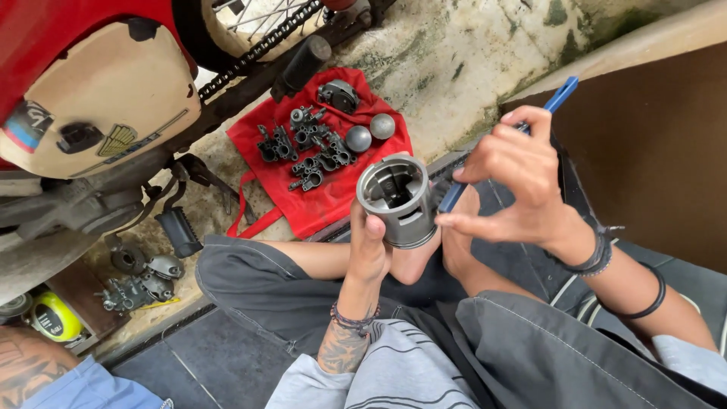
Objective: Cleaning the ring grooves of a motorcycle piston using a small hand tool
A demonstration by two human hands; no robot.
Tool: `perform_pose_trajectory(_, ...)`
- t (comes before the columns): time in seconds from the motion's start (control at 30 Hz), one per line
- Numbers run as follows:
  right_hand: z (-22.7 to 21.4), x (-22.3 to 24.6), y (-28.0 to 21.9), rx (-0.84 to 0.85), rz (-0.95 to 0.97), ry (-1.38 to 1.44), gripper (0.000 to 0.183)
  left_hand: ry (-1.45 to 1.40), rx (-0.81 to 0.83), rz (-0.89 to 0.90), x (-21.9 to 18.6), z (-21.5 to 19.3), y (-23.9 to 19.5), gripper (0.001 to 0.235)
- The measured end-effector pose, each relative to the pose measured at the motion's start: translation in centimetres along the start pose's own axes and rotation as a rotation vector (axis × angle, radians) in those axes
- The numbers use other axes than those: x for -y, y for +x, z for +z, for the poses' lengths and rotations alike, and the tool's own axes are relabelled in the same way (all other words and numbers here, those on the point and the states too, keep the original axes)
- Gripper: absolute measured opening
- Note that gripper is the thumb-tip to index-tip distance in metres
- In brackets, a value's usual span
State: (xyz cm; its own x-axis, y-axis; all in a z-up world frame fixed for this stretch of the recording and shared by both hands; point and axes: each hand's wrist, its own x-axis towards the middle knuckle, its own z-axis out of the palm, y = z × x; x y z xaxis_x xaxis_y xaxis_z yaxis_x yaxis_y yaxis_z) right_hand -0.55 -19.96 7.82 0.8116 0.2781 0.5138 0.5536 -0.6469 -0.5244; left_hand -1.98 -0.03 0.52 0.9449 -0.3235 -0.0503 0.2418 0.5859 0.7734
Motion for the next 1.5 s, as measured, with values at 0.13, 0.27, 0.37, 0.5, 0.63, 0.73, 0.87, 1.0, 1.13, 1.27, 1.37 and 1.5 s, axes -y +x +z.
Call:
perform_pose_trajectory(0.13, 0.8, 1.4, 0.1, 0.020, -0.094, 0.015, 0.047, -0.062, 0.009, -0.010, -0.6, 0.6, 0.7, 0.085)
perform_pose_trajectory(0.27, 0.3, 0.3, 0.4, 0.012, -0.129, -0.036, 0.048, -0.061, -0.004, -0.027, -0.1, 0.4, 0.5, 0.081)
perform_pose_trajectory(0.37, 0.0, 0.5, 0.9, -0.019, -0.106, -0.044, 0.048, -0.104, 0.006, -0.060, 0.0, 0.8, 0.3, 0.083)
perform_pose_trajectory(0.5, 1.0, 1.8, 0.0, 0.067, -0.218, -0.109, 0.045, -0.039, -0.016, -0.052, -0.2, 0.8, 0.7, 0.077)
perform_pose_trajectory(0.63, 0.7, -0.2, 1.3, -0.004, -0.185, -0.051, 0.045, -0.081, -0.054, -0.059, 1.4, -0.4, -0.2, 0.081)
perform_pose_trajectory(0.73, 0.9, -0.6, 1.5, -0.021, -0.094, -0.088, 0.049, 0.018, -0.155, 0.015, 2.0, -1.2, 0.1, 0.074)
perform_pose_trajectory(0.87, 1.8, 0.3, 1.6, 0.044, -0.200, -0.019, 0.045, -0.095, -0.100, -0.028, 0.6, -0.6, 0.8, 0.081)
perform_pose_trajectory(1.0, 2.1, -1.8, 2.8, 0.011, -0.166, -0.035, 0.048, 0.065, -0.202, -0.013, 0.4, -1.0, 0.6, 0.078)
perform_pose_trajectory(1.13, 2.9, -0.2, 2.9, -0.004, -0.218, -0.021, 0.047, -0.037, -0.104, 0.000, 0.1, -1.1, 1.1, 0.076)
perform_pose_trajectory(1.27, 3.3, -1.3, 3.5, 0.056, -0.278, -0.009, 0.047, -0.055, -0.222, 0.007, 2.8, -3.8, 0.4, 0.067)
perform_pose_trajectory(1.37, 3.0, -1.0, 3.8, 0.002, -0.225, 0.018, 0.049, -0.026, -0.302, -0.007, 4.3, -4.7, -0.6, 0.060)
perform_pose_trajectory(1.5, 3.2, 0.7, 2.5, 0.058, -0.274, 0.031, 0.045, -0.092, -0.146, -0.004, 1.5, -2.3, 0.8, 0.070)
